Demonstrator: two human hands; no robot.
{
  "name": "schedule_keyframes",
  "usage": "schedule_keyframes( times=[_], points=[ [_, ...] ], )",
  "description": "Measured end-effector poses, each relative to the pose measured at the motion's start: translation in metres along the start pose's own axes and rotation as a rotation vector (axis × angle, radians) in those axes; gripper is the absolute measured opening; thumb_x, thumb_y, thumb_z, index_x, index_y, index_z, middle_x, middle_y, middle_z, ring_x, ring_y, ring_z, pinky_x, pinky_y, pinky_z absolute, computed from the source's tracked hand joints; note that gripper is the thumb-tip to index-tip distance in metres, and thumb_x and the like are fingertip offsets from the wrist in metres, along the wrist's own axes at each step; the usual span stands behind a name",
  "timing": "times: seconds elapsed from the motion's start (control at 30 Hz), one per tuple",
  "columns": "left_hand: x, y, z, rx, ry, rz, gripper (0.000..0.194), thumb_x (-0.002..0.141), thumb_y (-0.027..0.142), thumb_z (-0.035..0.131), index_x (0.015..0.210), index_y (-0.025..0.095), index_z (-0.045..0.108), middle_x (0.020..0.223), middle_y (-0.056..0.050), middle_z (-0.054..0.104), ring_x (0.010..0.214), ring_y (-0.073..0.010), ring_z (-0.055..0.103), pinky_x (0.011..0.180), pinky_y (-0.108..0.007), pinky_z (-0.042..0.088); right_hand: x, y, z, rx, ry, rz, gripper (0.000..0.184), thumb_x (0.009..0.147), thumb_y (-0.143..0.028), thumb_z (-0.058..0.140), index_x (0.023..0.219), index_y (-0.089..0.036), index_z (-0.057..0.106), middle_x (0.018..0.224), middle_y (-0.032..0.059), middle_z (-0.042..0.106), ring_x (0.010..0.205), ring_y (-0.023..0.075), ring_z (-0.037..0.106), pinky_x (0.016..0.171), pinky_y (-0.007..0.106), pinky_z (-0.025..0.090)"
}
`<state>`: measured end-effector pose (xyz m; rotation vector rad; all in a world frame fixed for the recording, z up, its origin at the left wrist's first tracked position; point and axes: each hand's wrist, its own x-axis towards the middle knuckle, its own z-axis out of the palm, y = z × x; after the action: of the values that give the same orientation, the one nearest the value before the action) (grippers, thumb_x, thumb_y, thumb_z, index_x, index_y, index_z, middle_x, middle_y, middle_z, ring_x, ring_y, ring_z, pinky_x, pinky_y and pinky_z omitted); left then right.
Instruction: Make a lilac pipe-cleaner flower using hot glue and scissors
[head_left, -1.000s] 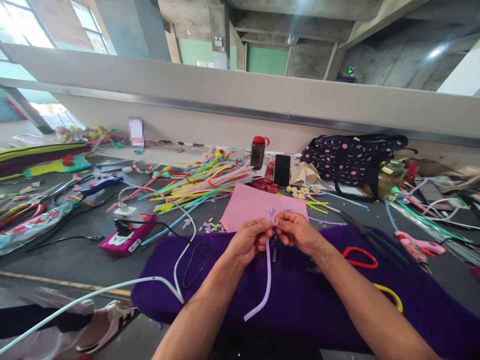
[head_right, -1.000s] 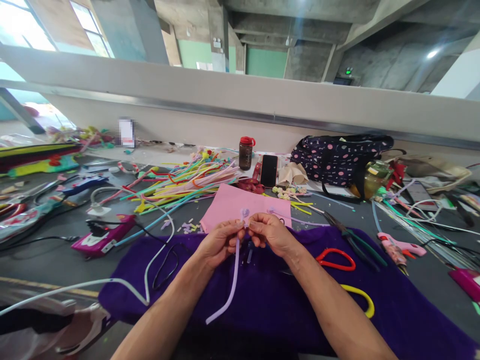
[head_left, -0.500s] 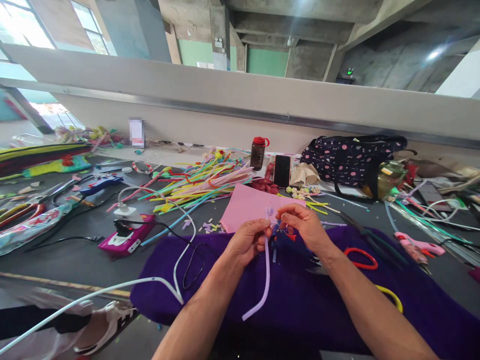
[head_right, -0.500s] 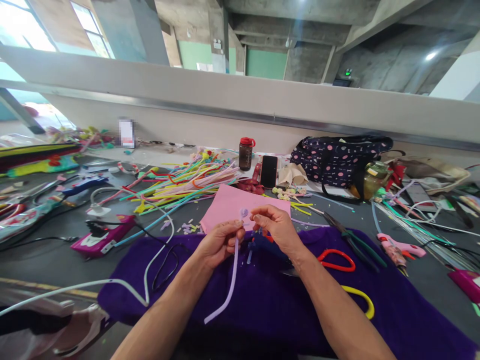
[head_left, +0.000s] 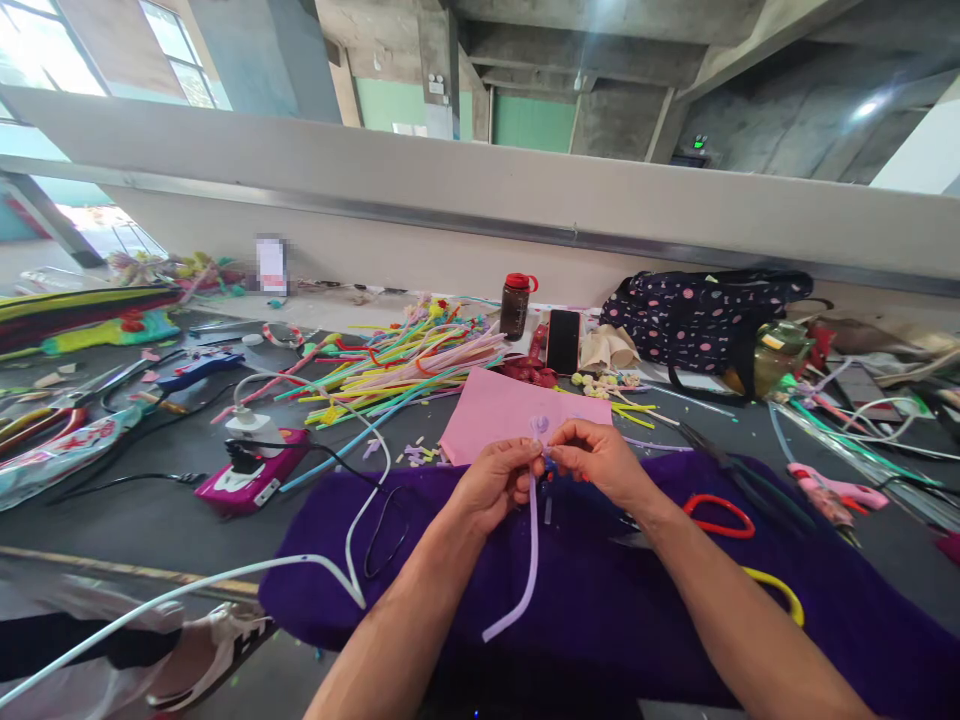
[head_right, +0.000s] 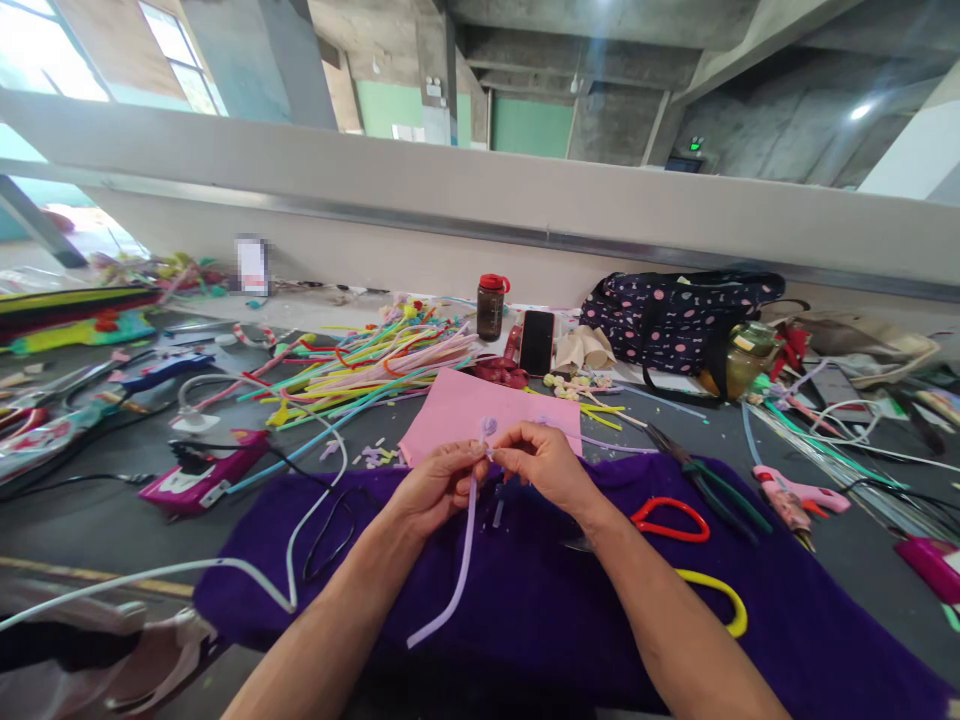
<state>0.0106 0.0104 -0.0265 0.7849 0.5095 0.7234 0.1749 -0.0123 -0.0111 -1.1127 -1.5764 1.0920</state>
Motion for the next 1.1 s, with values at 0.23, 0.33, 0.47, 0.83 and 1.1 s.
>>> schedule_keyframes(
  times=[0.23, 0.33, 0.47, 0.83, 1.1],
  points=[
    [-0.001, 0.002, 0.001, 0.022, 0.013, -0.018, 0.018, 0.069, 0.026, 0.062, 0.062, 0.012, 0.053, 0.049, 0.004, 0.045, 0.034, -0.0007, 0.028, 0.032, -0.015, 0.015, 0.001, 0.007, -0.001, 0.228, -0.080, 0.081, 0.013, 0.073, -0.027, 0.063, 0.070, -0.015, 0.057, 0.052, -0.0034, 0.055, 0.044, 0.0079, 0.047, 0.039, 0.018, 0.033],
    [-0.001, 0.001, 0.001, 0.022, -0.014, -0.021, 0.018, 0.070, 0.026, 0.060, 0.062, 0.011, 0.053, 0.049, 0.004, 0.044, 0.034, -0.0006, 0.027, 0.032, -0.014, 0.015, 0.001, 0.009, -0.001, 0.246, -0.104, 0.078, 0.016, 0.072, -0.029, 0.064, 0.070, -0.015, 0.056, 0.054, -0.0030, 0.055, 0.045, 0.0079, 0.047, 0.040, 0.018, 0.033],
    [-0.002, 0.000, 0.000, 0.013, -0.052, -0.018, 0.017, 0.071, 0.025, 0.059, 0.065, 0.011, 0.054, 0.052, 0.003, 0.046, 0.035, -0.0006, 0.028, 0.032, -0.014, 0.016, 0.002, 0.011, -0.002, 0.261, -0.133, 0.064, 0.019, 0.071, -0.032, 0.066, 0.070, -0.016, 0.056, 0.057, -0.0031, 0.055, 0.046, 0.0075, 0.047, 0.041, 0.018, 0.031],
    [0.001, -0.003, -0.002, -0.038, -0.063, -0.038, 0.016, 0.071, 0.023, 0.060, 0.065, 0.010, 0.055, 0.053, 0.003, 0.046, 0.036, -0.0003, 0.029, 0.033, -0.014, 0.016, 0.002, 0.005, -0.006, 0.176, -0.137, -0.001, 0.013, 0.071, -0.027, 0.067, 0.069, -0.015, 0.063, 0.060, -0.0024, 0.058, 0.049, 0.0077, 0.048, 0.045, 0.019, 0.033],
    [0.003, -0.004, -0.004, -0.068, -0.011, -0.053, 0.016, 0.070, 0.023, 0.060, 0.063, 0.009, 0.056, 0.050, 0.003, 0.043, 0.036, -0.0005, 0.028, 0.033, -0.014, 0.015, -0.001, -0.006, -0.002, -0.207, 0.022, -0.300, 0.005, 0.076, -0.023, 0.063, 0.077, -0.020, 0.066, 0.073, 0.0014, 0.062, 0.070, 0.0152, 0.058, 0.065, 0.027, 0.044]
  ],
)
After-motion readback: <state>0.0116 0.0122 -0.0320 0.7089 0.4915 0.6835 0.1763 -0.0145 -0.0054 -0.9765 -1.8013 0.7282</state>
